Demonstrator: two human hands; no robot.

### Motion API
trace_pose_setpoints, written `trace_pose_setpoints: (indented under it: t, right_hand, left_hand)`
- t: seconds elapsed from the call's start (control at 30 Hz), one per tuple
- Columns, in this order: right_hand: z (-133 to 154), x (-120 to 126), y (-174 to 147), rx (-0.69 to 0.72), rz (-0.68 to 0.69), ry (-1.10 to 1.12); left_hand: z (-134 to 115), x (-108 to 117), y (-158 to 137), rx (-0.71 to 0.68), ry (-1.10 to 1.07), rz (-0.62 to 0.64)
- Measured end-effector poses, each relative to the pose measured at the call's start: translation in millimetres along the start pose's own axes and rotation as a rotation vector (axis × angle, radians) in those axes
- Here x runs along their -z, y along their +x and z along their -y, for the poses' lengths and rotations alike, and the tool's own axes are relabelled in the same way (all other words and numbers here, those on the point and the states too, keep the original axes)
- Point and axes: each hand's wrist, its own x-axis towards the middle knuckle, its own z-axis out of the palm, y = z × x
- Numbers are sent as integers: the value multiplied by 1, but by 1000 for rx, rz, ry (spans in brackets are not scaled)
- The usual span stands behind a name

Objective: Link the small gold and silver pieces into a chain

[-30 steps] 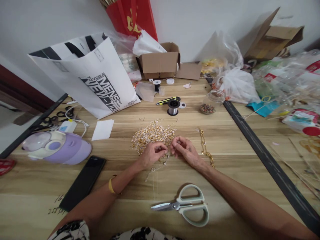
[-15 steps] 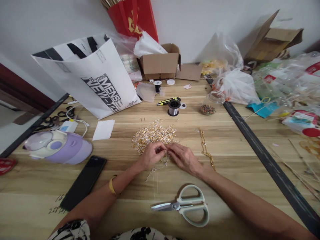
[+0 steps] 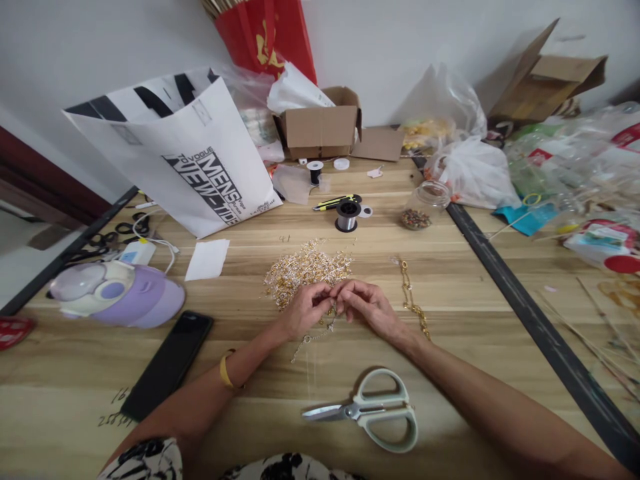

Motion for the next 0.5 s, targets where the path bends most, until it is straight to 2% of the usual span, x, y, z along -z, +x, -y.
trace_pose_setpoints:
  t: [0.23, 0.5]
  right_hand:
    - [-1, 1, 2, -41, -7, 57]
    - [-2, 4, 1, -54, -24, -68]
  left_hand:
    - [-2, 0, 0, -70, 70, 6]
    - [-9, -1, -3, -99, 215, 43]
